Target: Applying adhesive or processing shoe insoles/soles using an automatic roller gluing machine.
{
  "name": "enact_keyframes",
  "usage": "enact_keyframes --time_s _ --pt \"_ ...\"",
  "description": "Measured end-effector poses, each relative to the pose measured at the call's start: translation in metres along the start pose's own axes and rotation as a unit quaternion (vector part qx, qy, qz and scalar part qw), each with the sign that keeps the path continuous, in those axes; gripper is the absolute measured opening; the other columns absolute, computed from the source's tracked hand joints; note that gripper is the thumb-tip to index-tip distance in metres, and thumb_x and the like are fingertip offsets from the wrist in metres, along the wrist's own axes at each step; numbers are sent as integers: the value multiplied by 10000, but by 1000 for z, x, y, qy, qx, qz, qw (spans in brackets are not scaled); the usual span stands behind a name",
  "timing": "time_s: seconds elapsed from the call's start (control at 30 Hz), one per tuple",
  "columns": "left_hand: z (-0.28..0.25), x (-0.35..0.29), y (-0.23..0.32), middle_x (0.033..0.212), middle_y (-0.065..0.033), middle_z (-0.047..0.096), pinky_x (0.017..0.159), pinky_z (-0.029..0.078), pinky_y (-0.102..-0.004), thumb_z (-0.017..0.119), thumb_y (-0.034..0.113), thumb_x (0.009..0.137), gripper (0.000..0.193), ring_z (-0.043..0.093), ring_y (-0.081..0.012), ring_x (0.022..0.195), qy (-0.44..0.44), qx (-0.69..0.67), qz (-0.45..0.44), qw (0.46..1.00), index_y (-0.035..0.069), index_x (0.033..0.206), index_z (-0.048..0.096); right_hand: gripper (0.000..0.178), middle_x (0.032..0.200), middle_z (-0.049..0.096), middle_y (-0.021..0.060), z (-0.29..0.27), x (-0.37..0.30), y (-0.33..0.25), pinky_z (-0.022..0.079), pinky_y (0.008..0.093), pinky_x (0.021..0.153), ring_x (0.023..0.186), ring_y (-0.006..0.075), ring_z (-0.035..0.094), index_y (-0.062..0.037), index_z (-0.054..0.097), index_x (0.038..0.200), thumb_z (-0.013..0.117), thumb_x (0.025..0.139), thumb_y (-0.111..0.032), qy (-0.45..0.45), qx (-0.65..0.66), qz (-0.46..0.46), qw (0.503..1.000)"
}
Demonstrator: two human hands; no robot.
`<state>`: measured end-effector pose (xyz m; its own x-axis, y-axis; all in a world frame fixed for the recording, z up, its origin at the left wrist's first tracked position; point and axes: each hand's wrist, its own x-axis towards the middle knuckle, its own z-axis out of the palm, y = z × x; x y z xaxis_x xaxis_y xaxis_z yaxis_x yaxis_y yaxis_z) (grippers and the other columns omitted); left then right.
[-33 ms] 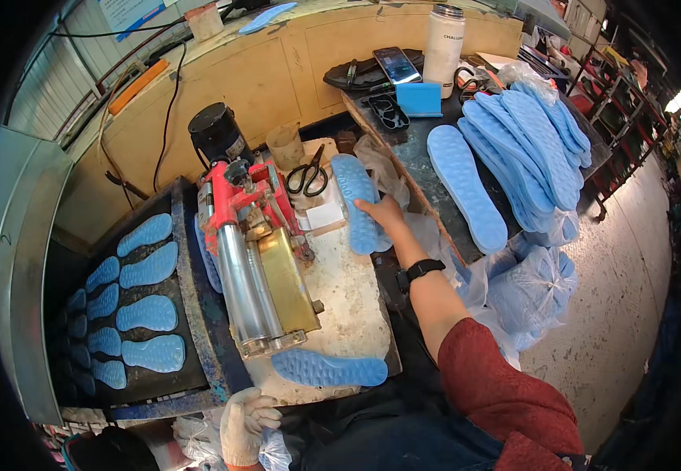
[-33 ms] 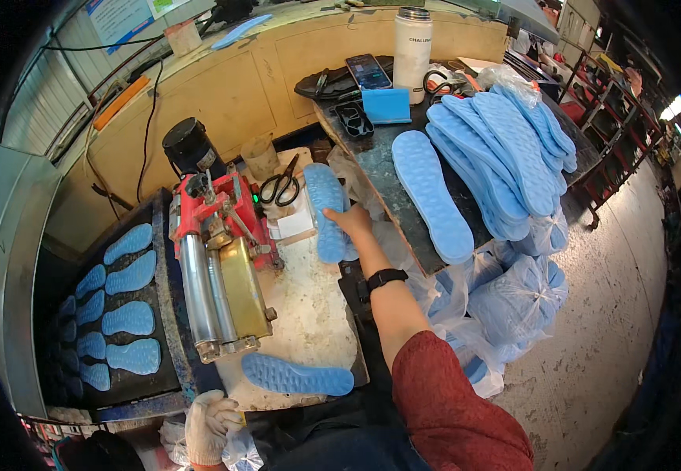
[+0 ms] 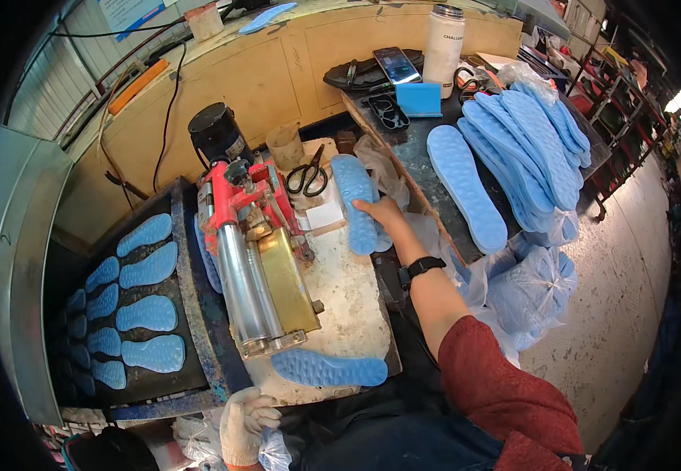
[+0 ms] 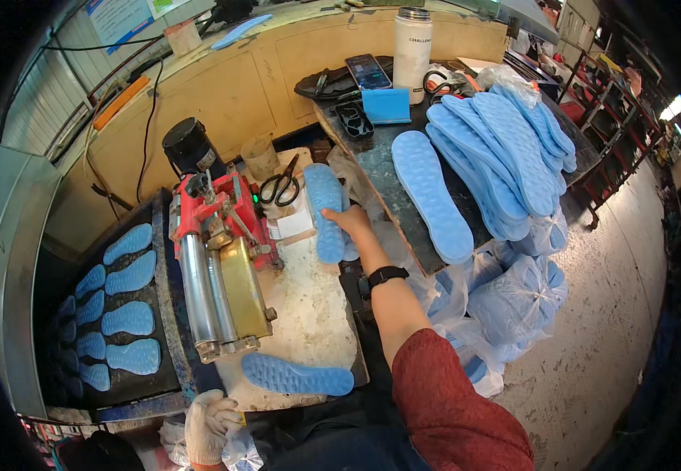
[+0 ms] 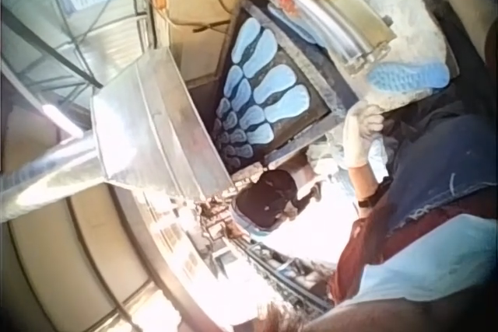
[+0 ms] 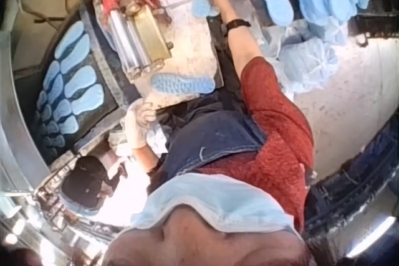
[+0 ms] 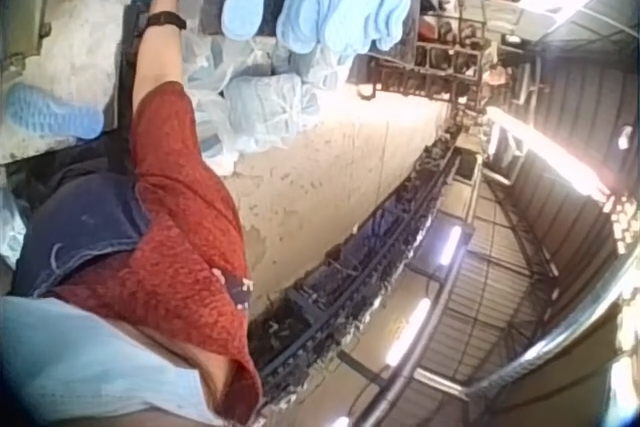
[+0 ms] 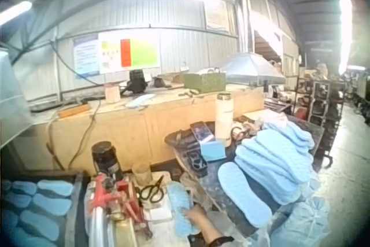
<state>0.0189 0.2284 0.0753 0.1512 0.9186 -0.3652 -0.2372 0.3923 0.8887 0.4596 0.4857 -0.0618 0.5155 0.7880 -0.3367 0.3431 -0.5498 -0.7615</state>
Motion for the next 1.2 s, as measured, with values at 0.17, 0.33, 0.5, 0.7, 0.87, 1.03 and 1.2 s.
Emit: enact_keyframes --time_s 0.17,0.33,0.5,0.7,0.87,1.03,1.2 --pt "8 11 -3 954 -246 636 598 564 -331 483 401 955 517 663 -288 726 -21 -27 20 999 -74 1160 488 850 1078 622 267 -2 20 14 483 386 867 999 352 626 72 471 1233 799 638 -438 27 31 -183 982" --pt "-13 -9 -6 966 -240 638 627 569 -340 499 377 952 511 669 -295 758 19 -63 39 997 -88 1166 487 732 1163 572 237 1 -76 3 471 384 877 1047 291 592 62 469 1172 805 670 -351 18 121 -193 973" --pt "-15 -2 -12 1025 -208 628 710 540 -325 495 366 955 498 652 -260 825 -29 -51 -16 998 -65 1204 490 703 1171 566 195 5 -139 58 427 376 936 1084 280 554 66 419 1287 735 781 -306 -116 255 -90 956" --pt "-18 -8 -5 1076 -164 611 784 502 -318 488 320 956 435 620 -216 925 -41 23 -24 999 -38 1203 504 775 1248 487 281 29 -160 53 353 433 1007 1173 400 465 84 318 1353 667 829 -367 36 -108 -276 954" --pt "-10 39 0 1225 -134 537 933 421 -359 467 236 907 364 549 -313 1090 53 387 121 912 65 1224 523 769 1276 450 306 35 -161 57 312 475 1035 1190 459 419 99 250 1390 583 884 -375 92 -143 -277 946" --pt "21 158 0 1375 -201 402 983 393 -442 492 200 860 375 455 -438 1182 200 402 108 887 79 1214 470 723 1333 400 327 38 -153 64 285 472 1065 1249 461 377 99 261 1388 549 906 -357 83 -126 -282 948" --pt "34 255 -7 1326 -307 398 988 393 -454 536 157 789 431 442 -458 1184 328 474 143 804 8 1187 462 635 1373 352 339 29 -155 57 278 481 1073 1285 486 327 30 283 1410 531 920 -290 66 -102 -284 951"
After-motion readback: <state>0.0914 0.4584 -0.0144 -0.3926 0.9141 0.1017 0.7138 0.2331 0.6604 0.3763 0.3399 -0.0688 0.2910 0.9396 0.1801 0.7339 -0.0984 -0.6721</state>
